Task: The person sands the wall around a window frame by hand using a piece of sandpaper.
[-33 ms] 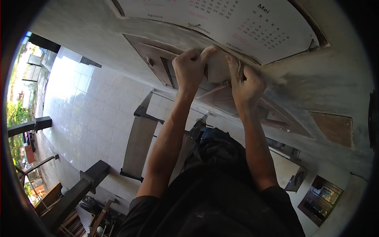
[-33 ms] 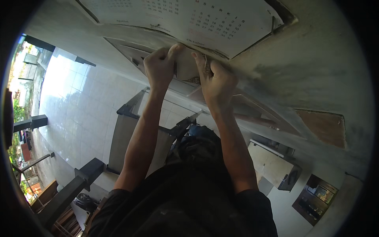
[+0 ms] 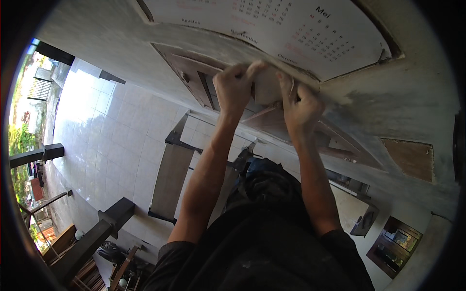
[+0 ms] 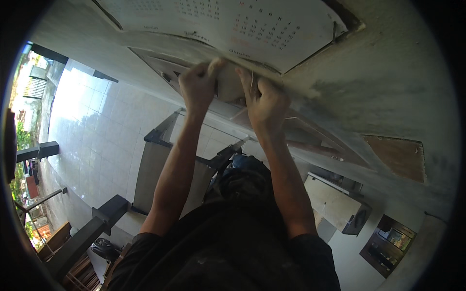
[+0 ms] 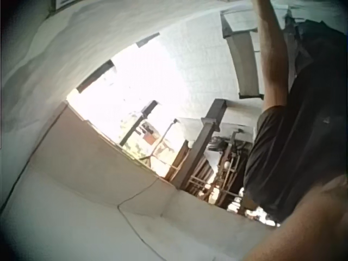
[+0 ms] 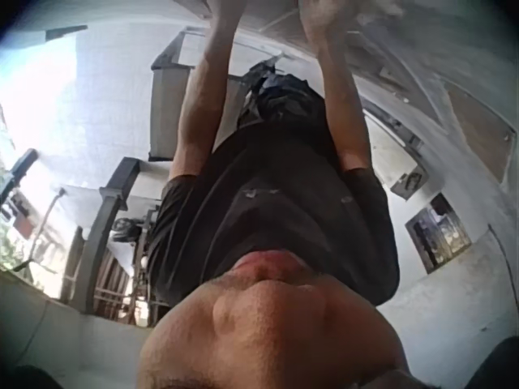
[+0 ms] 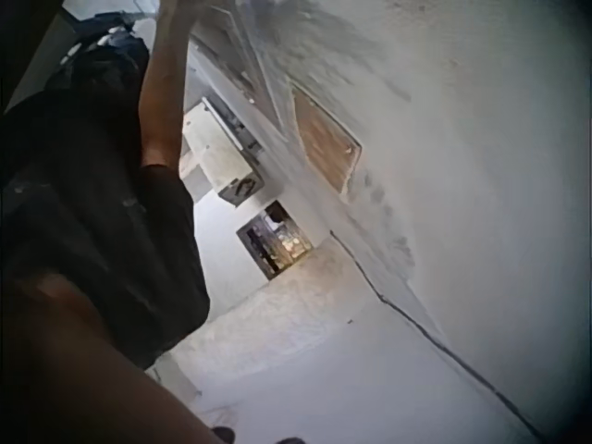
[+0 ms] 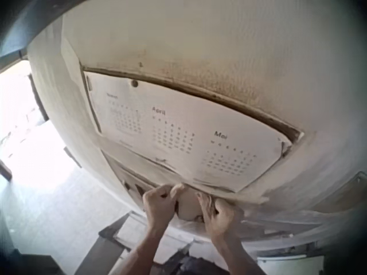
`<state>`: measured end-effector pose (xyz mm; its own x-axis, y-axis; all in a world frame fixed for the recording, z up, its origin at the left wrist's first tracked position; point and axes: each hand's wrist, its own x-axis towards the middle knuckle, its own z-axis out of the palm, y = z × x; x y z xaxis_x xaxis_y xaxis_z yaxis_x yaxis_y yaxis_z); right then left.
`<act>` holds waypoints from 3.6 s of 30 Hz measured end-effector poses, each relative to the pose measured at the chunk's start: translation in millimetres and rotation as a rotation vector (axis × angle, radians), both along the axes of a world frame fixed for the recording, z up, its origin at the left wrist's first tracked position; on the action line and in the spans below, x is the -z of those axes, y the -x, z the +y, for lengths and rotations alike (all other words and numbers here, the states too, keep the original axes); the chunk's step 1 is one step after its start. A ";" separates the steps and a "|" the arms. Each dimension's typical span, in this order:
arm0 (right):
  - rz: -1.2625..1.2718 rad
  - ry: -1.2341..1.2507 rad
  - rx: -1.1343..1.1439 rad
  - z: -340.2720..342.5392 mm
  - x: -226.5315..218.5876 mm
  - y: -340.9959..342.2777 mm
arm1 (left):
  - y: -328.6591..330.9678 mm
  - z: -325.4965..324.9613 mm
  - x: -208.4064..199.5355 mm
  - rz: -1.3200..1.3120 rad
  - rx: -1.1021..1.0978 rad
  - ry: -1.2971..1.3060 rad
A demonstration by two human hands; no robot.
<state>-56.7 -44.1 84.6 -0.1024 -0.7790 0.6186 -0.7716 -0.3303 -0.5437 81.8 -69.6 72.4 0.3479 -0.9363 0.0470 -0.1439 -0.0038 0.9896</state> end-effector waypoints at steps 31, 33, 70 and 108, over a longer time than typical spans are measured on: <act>0.072 0.106 -0.092 -11.8 27.3 -15.4 | -15.4 -1.9 51.9 -0.155 -0.085 0.034; 0.107 0.095 -0.103 -12.0 -4.3 -22.6 | -23.1 -7.3 22.5 -0.130 -0.072 0.030; 0.094 0.073 -0.106 -7.6 -2.0 -19.6 | -28.2 -4.5 0.3 -0.048 0.009 0.047; 0.193 -0.319 -0.002 41.8 44.6 39.2 | 12.1 68.9 80.9 -0.123 -0.085 0.009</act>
